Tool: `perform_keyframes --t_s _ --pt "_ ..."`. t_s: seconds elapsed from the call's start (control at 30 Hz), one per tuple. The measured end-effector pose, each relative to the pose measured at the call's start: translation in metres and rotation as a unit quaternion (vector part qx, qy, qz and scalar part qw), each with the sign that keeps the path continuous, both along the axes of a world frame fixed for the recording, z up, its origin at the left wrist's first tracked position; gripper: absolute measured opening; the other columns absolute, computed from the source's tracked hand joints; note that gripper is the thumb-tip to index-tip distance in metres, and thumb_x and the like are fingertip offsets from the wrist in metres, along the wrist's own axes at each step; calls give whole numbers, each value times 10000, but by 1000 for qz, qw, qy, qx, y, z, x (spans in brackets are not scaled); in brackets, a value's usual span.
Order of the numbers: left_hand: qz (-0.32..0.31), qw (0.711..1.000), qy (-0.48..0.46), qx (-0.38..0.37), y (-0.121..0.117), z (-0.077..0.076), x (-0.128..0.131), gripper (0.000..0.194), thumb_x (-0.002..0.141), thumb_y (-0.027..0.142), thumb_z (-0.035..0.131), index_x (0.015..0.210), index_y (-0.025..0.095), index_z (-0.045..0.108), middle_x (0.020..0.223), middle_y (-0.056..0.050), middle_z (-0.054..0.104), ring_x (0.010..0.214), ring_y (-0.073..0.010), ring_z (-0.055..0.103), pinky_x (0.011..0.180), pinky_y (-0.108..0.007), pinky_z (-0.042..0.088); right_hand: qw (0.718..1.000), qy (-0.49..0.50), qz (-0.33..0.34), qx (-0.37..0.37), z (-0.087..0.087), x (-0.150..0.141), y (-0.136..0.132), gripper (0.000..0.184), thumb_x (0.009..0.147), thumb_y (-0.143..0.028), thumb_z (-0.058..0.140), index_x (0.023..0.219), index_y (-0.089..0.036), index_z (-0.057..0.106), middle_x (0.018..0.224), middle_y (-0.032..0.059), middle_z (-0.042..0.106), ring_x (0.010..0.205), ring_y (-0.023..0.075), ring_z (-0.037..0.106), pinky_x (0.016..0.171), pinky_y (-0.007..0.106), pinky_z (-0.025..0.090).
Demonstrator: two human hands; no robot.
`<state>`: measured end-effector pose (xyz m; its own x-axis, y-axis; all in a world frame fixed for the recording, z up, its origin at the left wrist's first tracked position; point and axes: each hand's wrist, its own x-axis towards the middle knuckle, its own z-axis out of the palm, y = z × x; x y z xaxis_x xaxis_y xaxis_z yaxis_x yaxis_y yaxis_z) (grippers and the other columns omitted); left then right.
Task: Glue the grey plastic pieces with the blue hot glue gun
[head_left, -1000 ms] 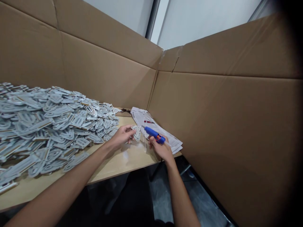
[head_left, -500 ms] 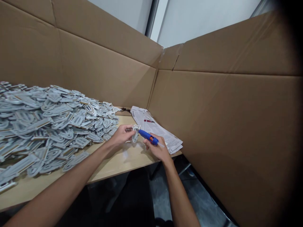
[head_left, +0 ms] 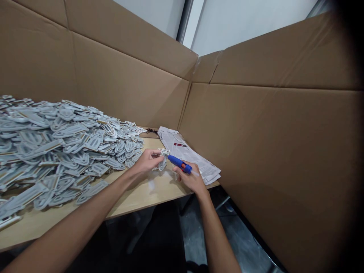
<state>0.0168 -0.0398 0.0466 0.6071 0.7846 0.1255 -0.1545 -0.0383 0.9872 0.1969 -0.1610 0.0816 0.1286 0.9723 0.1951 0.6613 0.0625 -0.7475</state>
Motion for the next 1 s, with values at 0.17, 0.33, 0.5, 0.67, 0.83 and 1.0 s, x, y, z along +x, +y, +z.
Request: perform_keyframes --t_s 0.17,0.33,0.5,0.67,0.83,1.0 --pt "-1 1000 -1 -6 -5 6 -2 266 778 377 673 790 116 718 565 22 494 491 -52 352 465 -198 214 1000 -11 -4 -5 -3 3 0 414 893 -564 677 731 -187 617 557 -28 566 525 138 512 547 250 371" --pt "-2 1000 10 -15 -1 2 0 267 775 390 675 746 125 694 533 37 464 477 -51 356 460 -195 213 999 -48 9 -4 1 2 1 426 912 -579 650 751 -187 611 602 -20 586 578 143 515 581 245 362" --pt "-8 1000 21 -22 1 2 1 261 774 373 665 780 115 709 546 21 489 469 -57 374 454 -198 219 993 -110 45 6 9 -1 0 448 939 -594 616 747 -191 580 680 -1 618 625 149 525 610 248 341" --pt "-31 999 26 -24 -1 5 -2 288 788 405 662 779 121 704 518 35 455 450 -52 339 450 -201 198 984 -171 56 20 10 -2 -1 426 945 -577 622 763 -202 538 700 -3 605 616 150 507 596 253 298" --pt "-32 998 57 25 2 5 -5 307 793 424 674 660 151 633 501 33 441 441 -50 318 444 -212 164 973 -226 41 6 12 -6 -3 401 948 -553 629 772 -212 512 738 6 625 623 156 516 591 257 283" --pt "-44 996 70 25 5 12 -7 351 802 452 660 619 160 594 506 25 466 455 -58 347 462 -212 174 965 -259 37 7 9 -18 -5 188 969 -356 608 860 -221 536 813 21 666 675 179 571 614 263 312"
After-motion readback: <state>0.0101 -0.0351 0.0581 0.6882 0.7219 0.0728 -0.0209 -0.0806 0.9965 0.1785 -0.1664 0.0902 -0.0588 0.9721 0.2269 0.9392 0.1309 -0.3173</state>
